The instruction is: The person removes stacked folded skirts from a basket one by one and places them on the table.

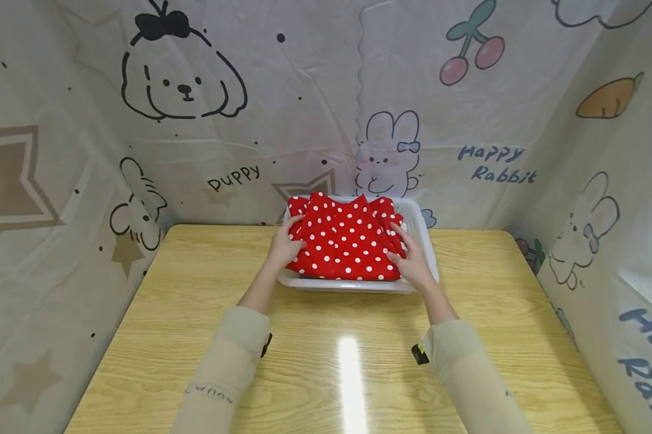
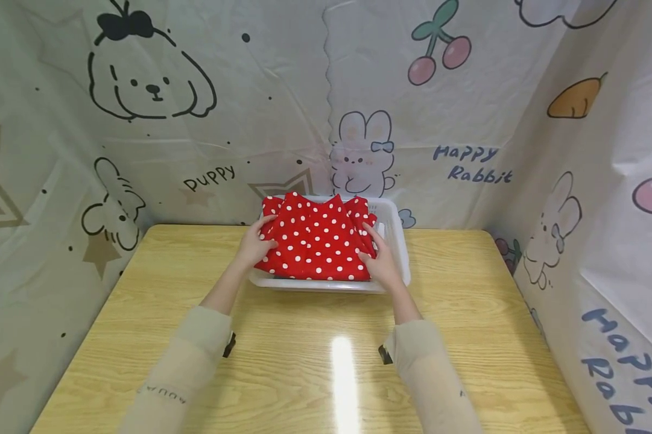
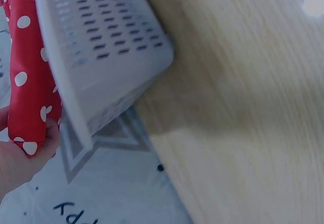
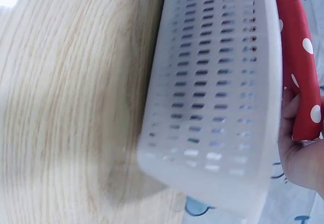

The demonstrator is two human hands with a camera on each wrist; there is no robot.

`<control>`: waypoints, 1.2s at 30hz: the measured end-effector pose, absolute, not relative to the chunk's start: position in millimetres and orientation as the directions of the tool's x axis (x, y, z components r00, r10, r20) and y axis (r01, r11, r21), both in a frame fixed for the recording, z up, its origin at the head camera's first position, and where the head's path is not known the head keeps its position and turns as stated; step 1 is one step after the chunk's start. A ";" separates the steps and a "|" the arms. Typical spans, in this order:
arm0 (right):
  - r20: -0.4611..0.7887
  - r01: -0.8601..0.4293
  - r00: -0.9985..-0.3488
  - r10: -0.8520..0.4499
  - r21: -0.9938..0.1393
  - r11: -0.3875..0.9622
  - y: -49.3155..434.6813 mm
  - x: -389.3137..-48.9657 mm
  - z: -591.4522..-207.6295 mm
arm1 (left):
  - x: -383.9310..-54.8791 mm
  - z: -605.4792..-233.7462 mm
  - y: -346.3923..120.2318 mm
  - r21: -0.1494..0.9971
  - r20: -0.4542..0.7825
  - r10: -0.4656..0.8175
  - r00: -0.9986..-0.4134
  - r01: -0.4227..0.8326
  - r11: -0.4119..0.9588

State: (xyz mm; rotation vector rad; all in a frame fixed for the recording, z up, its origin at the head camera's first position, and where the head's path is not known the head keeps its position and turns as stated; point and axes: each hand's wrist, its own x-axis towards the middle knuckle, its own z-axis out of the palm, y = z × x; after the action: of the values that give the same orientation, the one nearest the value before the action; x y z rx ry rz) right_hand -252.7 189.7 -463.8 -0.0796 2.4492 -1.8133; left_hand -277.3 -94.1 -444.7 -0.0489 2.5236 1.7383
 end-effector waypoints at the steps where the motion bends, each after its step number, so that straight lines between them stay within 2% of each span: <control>1: -0.028 -0.001 -0.995 -0.098 -0.957 0.289 186.8 -251.0 -462.1 | -275.0 -441.7 -97.7 0.933 -0.075 0.020 -0.997 -0.063 0.354; 7: 0.022 -0.049 -0.994 -0.104 -0.963 0.264 164.7 -237.8 -450.6 | -258.8 -425.5 -121.3 0.942 -0.102 0.015 -0.995 -0.092 0.321; 15: 0.116 -0.135 -0.983 -0.140 -0.981 0.139 119.8 -201.2 -422.4 | -237.3 -422.5 -161.8 0.930 -0.106 0.011 -0.994 -0.096 0.355; 23: 0.225 -0.241 -0.963 -0.149 -0.965 0.106 76.1 -174.7 -429.9 | -207.1 -421.0 -210.7 0.920 -0.127 0.015 -0.992 -0.112 0.375; 32: 0.270 -0.279 -0.943 -0.195 -0.960 0.021 33.3 -150.0 -441.6 | -168.9 -420.8 -256.6 0.908 -0.102 -0.004 -0.995 -0.095 0.408; 36: 0.294 -0.311 -0.930 -0.221 -0.949 0.043 16.1 -139.1 -445.0 | -152.0 -424.8 -278.3 0.900 -0.082 -0.013 -0.997 -0.080 0.429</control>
State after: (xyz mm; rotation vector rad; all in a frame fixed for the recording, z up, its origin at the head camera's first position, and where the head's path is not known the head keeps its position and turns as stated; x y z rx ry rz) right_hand -139.1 16.1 -445.0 -0.5915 2.3170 -2.1405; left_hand -152.0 -278.3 -424.8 -0.0846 2.6019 1.6440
